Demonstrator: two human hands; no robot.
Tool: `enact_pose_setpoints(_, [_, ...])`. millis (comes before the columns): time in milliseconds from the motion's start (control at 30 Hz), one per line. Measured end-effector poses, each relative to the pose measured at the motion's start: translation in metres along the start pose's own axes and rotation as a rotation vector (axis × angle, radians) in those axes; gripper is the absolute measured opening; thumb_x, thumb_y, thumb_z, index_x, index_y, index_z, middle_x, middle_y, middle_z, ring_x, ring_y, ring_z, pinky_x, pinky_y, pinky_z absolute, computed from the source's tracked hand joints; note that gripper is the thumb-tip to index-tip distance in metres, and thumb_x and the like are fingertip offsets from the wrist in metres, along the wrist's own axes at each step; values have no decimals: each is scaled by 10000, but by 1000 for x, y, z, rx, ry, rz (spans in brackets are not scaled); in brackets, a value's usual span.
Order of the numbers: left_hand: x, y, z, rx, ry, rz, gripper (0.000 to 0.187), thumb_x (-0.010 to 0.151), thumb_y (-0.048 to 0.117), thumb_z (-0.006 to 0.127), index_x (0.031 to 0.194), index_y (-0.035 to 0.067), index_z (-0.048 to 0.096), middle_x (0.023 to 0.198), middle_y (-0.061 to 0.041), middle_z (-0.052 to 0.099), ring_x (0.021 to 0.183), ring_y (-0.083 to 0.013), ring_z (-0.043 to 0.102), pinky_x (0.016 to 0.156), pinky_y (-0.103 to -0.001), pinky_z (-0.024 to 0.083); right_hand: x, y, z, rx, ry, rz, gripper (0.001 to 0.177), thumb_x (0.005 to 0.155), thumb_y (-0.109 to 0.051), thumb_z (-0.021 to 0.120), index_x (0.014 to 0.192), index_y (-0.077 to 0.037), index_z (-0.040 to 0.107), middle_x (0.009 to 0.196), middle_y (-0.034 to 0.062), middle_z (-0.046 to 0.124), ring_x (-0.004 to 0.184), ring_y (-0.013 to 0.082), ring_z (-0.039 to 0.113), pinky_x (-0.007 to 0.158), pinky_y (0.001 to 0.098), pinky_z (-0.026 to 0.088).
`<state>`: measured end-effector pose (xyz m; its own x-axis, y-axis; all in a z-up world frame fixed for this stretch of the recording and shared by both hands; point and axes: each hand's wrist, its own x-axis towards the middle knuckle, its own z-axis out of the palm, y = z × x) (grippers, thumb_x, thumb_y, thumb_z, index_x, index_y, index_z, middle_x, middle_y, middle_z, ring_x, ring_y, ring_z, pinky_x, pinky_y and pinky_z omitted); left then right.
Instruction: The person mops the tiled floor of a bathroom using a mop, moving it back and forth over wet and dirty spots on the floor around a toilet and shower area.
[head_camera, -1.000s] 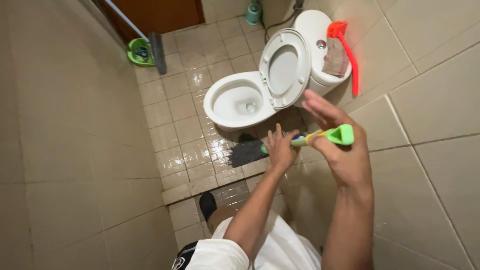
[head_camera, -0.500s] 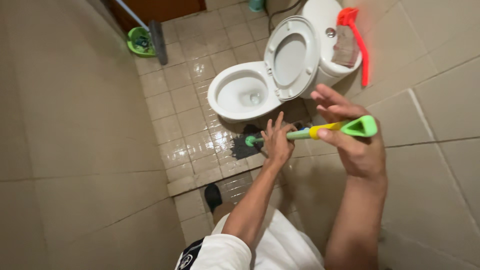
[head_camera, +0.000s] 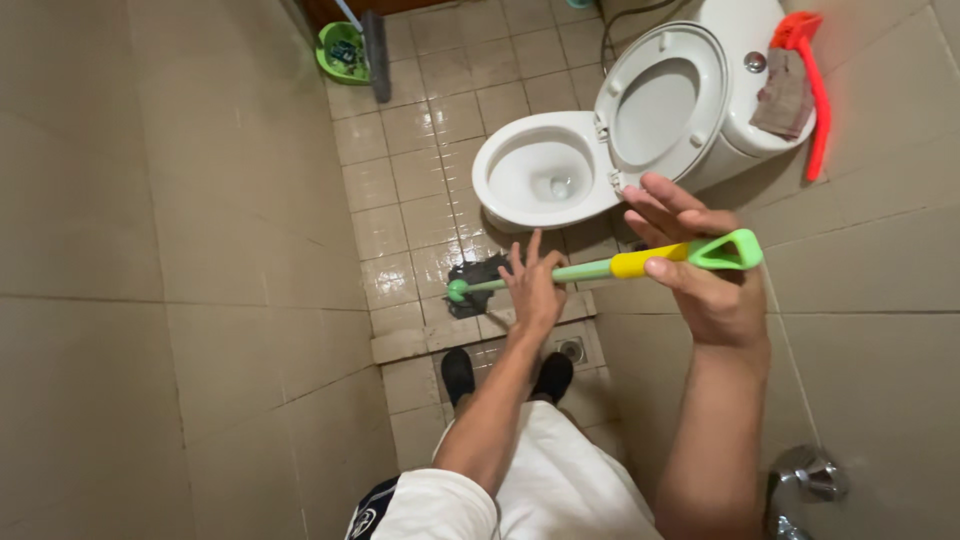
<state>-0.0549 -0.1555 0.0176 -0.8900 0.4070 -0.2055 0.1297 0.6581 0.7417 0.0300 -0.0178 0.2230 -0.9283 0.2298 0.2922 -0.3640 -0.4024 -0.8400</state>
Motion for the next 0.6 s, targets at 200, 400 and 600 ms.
enact_pose_setpoints(200, [-4, -41, -36, 50, 12, -106, 362, 691, -105, 746, 923, 173, 765, 1658, -106, 294, 1532, -460, 158, 1189, -763, 18, 4, 41, 15, 85, -87, 29, 610, 861, 173, 672, 1324, -222, 714, 1609, 181, 514, 1511, 412, 493, 1290, 566, 386])
enact_pose_setpoints(400, [-10, -86, -59, 93, 67, -192, 359, 722, -67, 762, 969, 194, 756, 1635, -113, 314, 1533, -462, 158, 1182, -771, 44, 4, 84, 27, 162, -155, 58, 599, 888, 181, 645, 1317, -230, 720, 1608, 168, 511, 1514, 398, 491, 1306, 588, 373])
enact_pose_setpoints(600, [-10, -123, -70, 126, 122, -206, 396, 700, -58, 765, 1015, 177, 716, 1629, -93, 321, 1510, -483, 200, 1151, -787, 106, 4, 118, 40, 186, -157, 54, 567, 896, 130, 657, 1341, -220, 690, 1582, 185, 540, 1474, 383, 525, 1314, 559, 377])
